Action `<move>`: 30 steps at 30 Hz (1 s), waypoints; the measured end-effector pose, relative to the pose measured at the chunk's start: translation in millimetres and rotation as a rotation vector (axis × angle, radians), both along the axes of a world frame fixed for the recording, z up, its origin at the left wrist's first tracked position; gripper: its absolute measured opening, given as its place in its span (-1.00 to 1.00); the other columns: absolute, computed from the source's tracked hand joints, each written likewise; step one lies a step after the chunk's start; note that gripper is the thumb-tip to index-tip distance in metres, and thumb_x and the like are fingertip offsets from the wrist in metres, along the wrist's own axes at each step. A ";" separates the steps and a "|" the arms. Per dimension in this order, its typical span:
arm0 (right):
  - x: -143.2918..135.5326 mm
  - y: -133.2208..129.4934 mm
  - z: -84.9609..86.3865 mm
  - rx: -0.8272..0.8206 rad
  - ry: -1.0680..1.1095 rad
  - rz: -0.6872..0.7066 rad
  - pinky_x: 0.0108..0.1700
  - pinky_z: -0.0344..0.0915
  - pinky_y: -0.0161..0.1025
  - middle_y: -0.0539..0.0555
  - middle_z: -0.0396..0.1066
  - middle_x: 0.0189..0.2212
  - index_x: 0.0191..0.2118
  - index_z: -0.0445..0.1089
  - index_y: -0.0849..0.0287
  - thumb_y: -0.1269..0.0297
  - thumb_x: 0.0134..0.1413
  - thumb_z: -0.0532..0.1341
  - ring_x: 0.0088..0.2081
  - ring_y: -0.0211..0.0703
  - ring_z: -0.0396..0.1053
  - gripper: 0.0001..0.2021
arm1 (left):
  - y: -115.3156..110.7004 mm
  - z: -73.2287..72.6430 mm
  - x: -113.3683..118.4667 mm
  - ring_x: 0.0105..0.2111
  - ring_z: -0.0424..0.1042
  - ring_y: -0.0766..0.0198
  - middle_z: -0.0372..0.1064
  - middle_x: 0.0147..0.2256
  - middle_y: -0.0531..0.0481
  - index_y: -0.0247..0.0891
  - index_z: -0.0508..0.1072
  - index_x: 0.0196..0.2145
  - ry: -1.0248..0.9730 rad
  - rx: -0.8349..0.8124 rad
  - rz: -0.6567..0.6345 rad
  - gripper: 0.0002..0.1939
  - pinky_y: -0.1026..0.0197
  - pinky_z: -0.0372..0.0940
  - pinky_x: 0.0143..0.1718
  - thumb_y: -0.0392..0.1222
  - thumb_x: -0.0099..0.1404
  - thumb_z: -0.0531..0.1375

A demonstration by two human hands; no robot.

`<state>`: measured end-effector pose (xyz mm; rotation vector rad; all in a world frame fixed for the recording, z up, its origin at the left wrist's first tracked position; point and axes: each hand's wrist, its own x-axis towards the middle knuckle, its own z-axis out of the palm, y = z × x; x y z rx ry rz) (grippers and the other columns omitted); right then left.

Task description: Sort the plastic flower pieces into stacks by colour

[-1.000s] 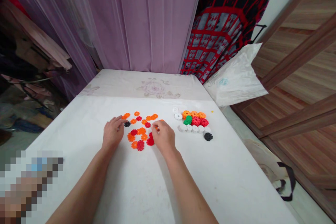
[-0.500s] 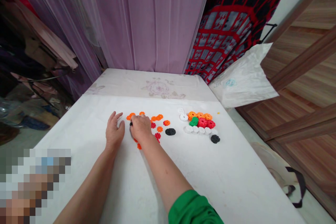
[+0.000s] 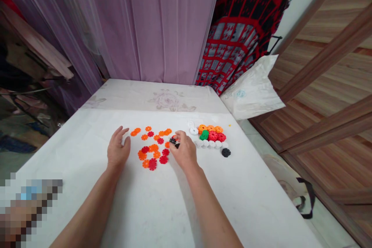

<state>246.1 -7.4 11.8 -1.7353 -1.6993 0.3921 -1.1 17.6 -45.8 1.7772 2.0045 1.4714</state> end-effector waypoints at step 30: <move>14.2 -41.1 -72.7 0.221 -0.082 -0.102 0.16 0.22 0.11 0.36 0.28 0.17 0.37 -0.09 0.30 0.55 0.02 0.00 0.22 0.08 0.22 -0.27 | -54.8 3.5 147.7 0.35 -0.01 -0.06 0.16 0.28 -0.28 -0.38 0.08 0.32 0.359 -0.266 -0.362 -0.39 -0.35 -0.20 0.31 -0.31 0.33 -0.06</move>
